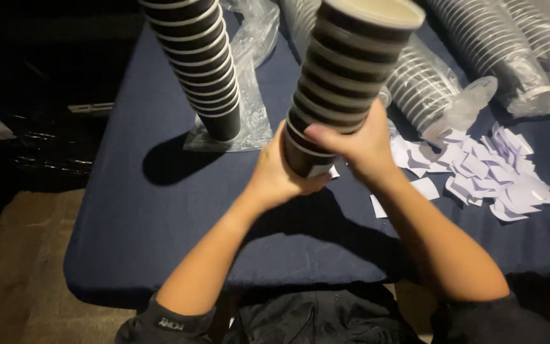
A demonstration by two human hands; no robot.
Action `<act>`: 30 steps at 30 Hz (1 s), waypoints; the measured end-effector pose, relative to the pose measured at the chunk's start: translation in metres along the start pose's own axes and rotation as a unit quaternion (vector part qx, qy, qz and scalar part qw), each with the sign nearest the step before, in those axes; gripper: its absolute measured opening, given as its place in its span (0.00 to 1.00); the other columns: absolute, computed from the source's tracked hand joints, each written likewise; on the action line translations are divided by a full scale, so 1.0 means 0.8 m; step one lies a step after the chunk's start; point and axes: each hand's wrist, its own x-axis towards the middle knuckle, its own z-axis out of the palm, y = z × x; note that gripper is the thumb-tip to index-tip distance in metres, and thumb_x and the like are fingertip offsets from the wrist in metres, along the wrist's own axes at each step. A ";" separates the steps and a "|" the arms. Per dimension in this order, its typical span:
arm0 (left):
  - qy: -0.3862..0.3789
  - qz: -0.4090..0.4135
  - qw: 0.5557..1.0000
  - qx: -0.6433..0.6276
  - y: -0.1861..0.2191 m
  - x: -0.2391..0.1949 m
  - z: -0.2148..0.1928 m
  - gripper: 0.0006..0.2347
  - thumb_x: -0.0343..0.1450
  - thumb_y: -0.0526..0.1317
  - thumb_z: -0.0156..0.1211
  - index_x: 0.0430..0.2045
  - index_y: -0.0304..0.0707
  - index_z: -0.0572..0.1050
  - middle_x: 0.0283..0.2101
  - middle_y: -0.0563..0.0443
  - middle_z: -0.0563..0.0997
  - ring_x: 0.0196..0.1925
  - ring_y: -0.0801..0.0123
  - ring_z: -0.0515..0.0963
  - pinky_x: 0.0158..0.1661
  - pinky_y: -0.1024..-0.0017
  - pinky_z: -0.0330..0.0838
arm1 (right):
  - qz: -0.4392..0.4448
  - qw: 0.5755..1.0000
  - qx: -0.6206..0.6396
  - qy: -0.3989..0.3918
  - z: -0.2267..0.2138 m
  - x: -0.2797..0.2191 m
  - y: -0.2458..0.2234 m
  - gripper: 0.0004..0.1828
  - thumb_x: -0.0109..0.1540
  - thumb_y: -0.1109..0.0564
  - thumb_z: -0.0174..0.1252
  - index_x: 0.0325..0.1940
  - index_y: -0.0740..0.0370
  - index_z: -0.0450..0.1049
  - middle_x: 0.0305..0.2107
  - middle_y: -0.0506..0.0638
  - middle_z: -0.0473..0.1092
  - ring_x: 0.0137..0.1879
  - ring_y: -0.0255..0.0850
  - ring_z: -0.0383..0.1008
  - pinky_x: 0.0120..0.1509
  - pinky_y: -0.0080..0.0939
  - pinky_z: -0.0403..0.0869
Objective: Applying small paper labels to the side of paper cups
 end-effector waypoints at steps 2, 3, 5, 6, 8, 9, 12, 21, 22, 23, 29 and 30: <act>-0.058 0.002 0.998 -0.027 0.016 0.005 -0.014 0.41 0.46 0.46 0.84 0.56 0.44 0.71 0.51 0.37 0.84 0.57 0.36 0.81 0.53 0.42 0.76 | -0.019 0.988 0.147 0.036 -0.008 0.017 0.023 0.48 0.51 0.64 0.81 0.69 0.70 0.62 0.52 0.59 0.74 0.58 0.45 0.77 0.63 0.53 0.79; -0.058 0.004 0.998 -0.027 0.020 0.004 -0.015 0.41 0.46 0.46 0.84 0.56 0.44 0.71 0.51 0.37 0.84 0.57 0.36 0.81 0.53 0.42 0.76 | -0.022 0.988 0.146 0.036 -0.019 0.026 0.016 0.48 0.51 0.64 0.81 0.69 0.70 0.62 0.52 0.59 0.74 0.58 0.45 0.77 0.63 0.53 0.79; -0.096 0.000 0.995 -0.029 0.028 0.001 -0.013 0.39 0.46 0.45 0.82 0.54 0.39 0.72 0.48 0.33 0.85 0.55 0.34 0.82 0.52 0.41 0.77 | -0.038 0.979 0.201 0.003 -0.042 0.041 0.001 0.40 0.58 0.60 0.74 0.71 0.63 0.63 0.58 0.57 0.71 0.65 0.47 0.74 0.73 0.55 0.75; -0.098 0.002 0.995 -0.029 0.030 0.003 -0.012 0.39 0.46 0.45 0.82 0.54 0.39 0.72 0.48 0.33 0.85 0.55 0.34 0.82 0.52 0.41 0.77 | -0.039 0.979 0.200 0.004 -0.051 0.044 -0.008 0.40 0.58 0.60 0.74 0.71 0.63 0.63 0.58 0.57 0.71 0.65 0.47 0.74 0.73 0.55 0.75; -0.065 -0.033 0.997 0.029 0.032 0.004 -0.010 0.36 0.53 0.48 0.78 0.56 0.44 0.68 0.51 0.53 0.83 0.53 0.69 0.80 0.52 0.71 0.71 | -0.060 0.956 0.283 -0.045 -0.067 0.048 -0.026 0.29 0.70 0.55 0.64 0.73 0.53 0.63 0.67 0.54 0.67 0.76 0.50 0.69 0.87 0.57 0.70; -0.067 -0.029 0.997 0.027 0.033 0.004 -0.005 0.36 0.53 0.48 0.78 0.56 0.44 0.68 0.51 0.53 0.83 0.53 0.69 0.80 0.52 0.71 0.71 | -0.063 0.957 0.279 -0.043 -0.060 0.036 -0.033 0.29 0.70 0.55 0.64 0.73 0.53 0.63 0.67 0.54 0.67 0.76 0.50 0.69 0.87 0.57 0.70; -0.049 0.008 0.994 0.094 0.038 0.001 0.006 0.44 0.52 0.49 0.79 0.64 0.43 0.63 0.60 0.43 0.80 0.62 0.51 0.80 0.57 0.60 0.72 | 0.077 0.996 0.024 -0.037 -0.034 0.003 -0.047 0.34 0.50 0.50 0.76 0.56 0.61 0.74 0.50 0.51 0.78 0.55 0.39 0.79 0.67 0.41 0.80; -0.193 0.026 0.979 -0.059 0.040 0.002 -0.022 0.36 0.53 0.46 0.79 0.57 0.37 0.72 0.53 0.53 0.82 0.55 0.73 0.77 0.59 0.71 0.71 | -0.023 0.998 0.046 -0.039 -0.045 0.001 -0.011 0.40 0.50 0.41 0.75 0.59 0.63 0.73 0.51 0.52 0.76 0.58 0.38 0.76 0.65 0.43 0.78; -0.227 0.005 0.973 -0.028 0.053 0.003 -0.027 0.40 0.53 0.48 0.77 0.62 0.40 0.67 0.59 0.52 0.80 0.60 0.72 0.75 0.61 0.70 0.69 | 0.015 0.987 0.159 -0.017 -0.063 0.011 0.003 0.42 0.50 0.50 0.75 0.64 0.66 0.67 0.54 0.58 0.75 0.60 0.47 0.77 0.68 0.49 0.78; -0.262 -0.021 0.965 0.002 0.065 -0.001 -0.033 0.45 0.53 0.51 0.76 0.68 0.43 0.63 0.65 0.52 0.78 0.65 0.70 0.74 0.63 0.70 0.66 | 0.058 0.961 0.271 0.008 -0.079 0.014 0.018 0.46 0.50 0.60 0.74 0.69 0.69 0.62 0.56 0.64 0.74 0.62 0.56 0.78 0.71 0.55 0.79; 0.070 0.044 0.994 0.076 0.094 0.007 -0.079 0.42 0.57 0.46 0.83 0.64 0.37 0.61 0.65 0.41 0.72 0.68 0.55 0.72 0.68 0.62 0.62 | 0.063 0.964 0.253 -0.048 -0.120 0.042 -0.050 0.36 0.57 0.56 0.72 0.67 0.57 0.66 0.57 0.53 0.74 0.64 0.47 0.77 0.69 0.49 0.80; 0.069 0.042 0.994 0.076 0.107 0.014 -0.082 0.42 0.57 0.46 0.83 0.64 0.37 0.61 0.65 0.41 0.72 0.68 0.55 0.72 0.68 0.62 0.62 | 0.066 0.964 0.254 -0.047 -0.115 0.036 -0.048 0.36 0.57 0.56 0.72 0.67 0.57 0.66 0.57 0.53 0.74 0.64 0.47 0.77 0.69 0.49 0.80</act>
